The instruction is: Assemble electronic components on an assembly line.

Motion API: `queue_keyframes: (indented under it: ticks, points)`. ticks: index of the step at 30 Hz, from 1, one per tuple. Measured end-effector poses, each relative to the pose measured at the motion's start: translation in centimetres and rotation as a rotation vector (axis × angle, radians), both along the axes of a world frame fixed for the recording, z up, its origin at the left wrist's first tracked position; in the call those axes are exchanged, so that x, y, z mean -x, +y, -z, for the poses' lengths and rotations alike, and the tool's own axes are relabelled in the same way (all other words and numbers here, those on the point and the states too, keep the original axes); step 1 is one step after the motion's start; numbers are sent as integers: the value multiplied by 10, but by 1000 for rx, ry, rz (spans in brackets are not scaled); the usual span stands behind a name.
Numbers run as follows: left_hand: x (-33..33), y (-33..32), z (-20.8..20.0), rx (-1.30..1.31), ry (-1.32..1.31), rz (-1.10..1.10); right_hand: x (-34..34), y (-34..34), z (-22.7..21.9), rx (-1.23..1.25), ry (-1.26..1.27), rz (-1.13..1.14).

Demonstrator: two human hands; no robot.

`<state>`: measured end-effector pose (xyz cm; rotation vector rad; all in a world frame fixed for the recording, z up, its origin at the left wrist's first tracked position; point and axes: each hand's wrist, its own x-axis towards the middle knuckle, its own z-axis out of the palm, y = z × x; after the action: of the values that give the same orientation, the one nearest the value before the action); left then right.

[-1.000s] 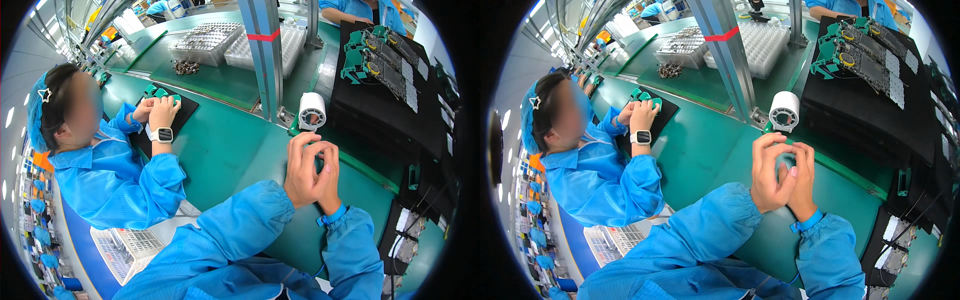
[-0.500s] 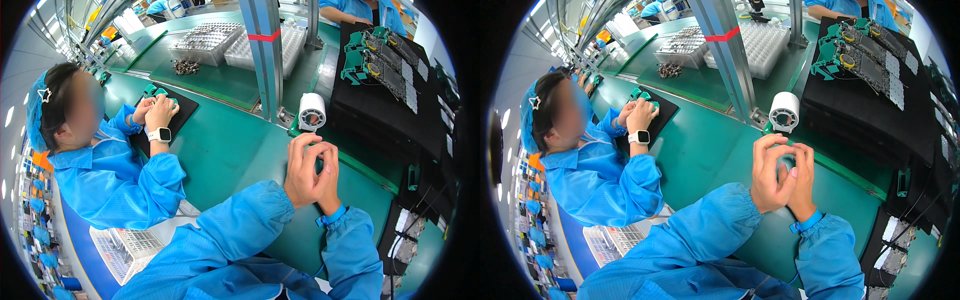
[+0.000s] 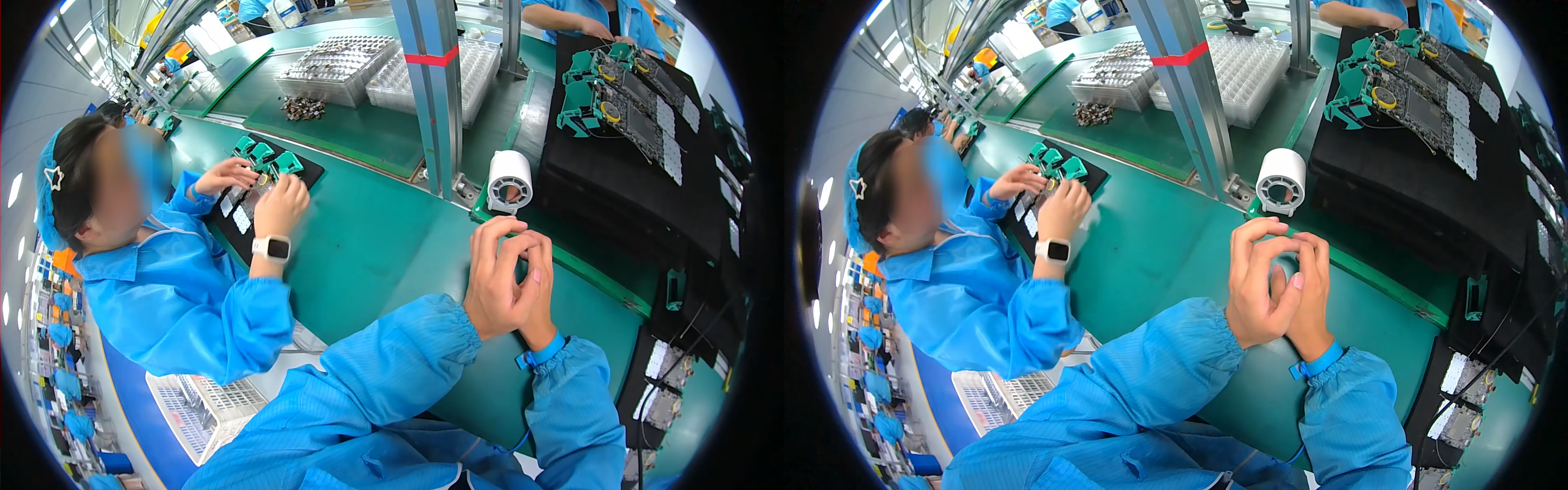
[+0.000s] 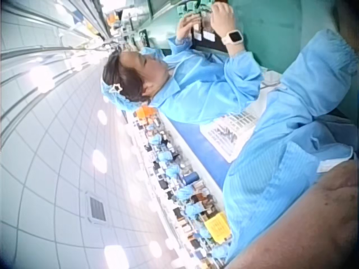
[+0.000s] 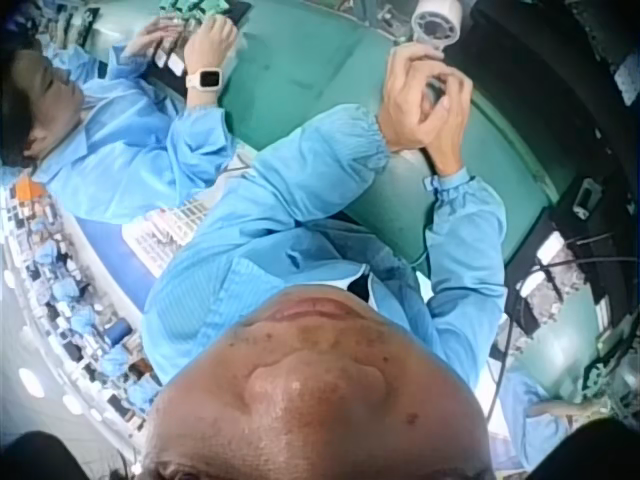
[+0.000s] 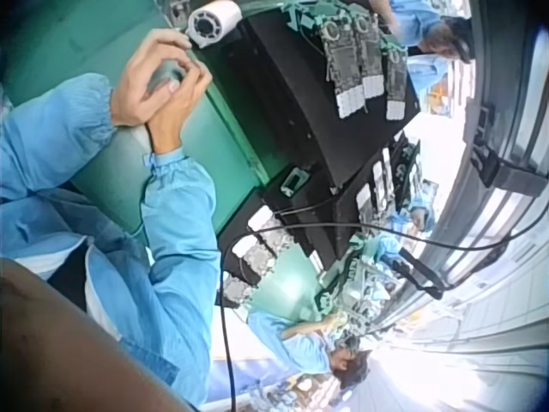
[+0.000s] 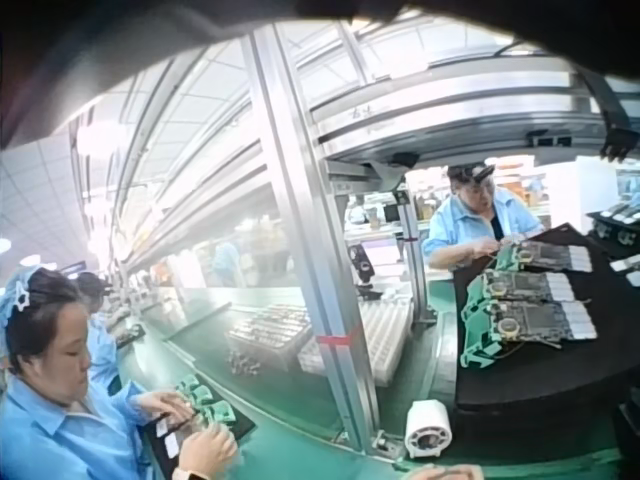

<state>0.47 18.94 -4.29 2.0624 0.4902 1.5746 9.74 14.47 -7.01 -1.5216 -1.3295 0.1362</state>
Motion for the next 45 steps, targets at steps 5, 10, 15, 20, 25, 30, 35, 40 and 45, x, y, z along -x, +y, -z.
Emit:
queue_keyframes:
  ticks: [5,10,15,20,25,30,35,40,45]
  points:
    - [2,-2,-1,-5,-1,1,1,-2,-1,-16,-14,2]
    - [-1,-1,-1,-8,-5,3,0,-1,-4,-24,-9,-1]
    - [0,0,-2,-17,-2,1,-1,3,1,-57,-21,-10]
    - [11,-17,-21,-23,20,35,-10,6,9,-131,-112,-35]
    - [80,-63,-22,-3,237,82,-6,6,5,-35,133,18]
    - [163,-65,-3,57,608,-228,-5,7,0,-47,132,31]
    - [196,-50,13,53,935,-472,-8,8,5,-43,133,29]
    - [218,-39,26,20,919,-525,-6,7,6,-53,129,41]
    - [232,-23,22,-227,928,-499,-12,7,11,-63,129,71]
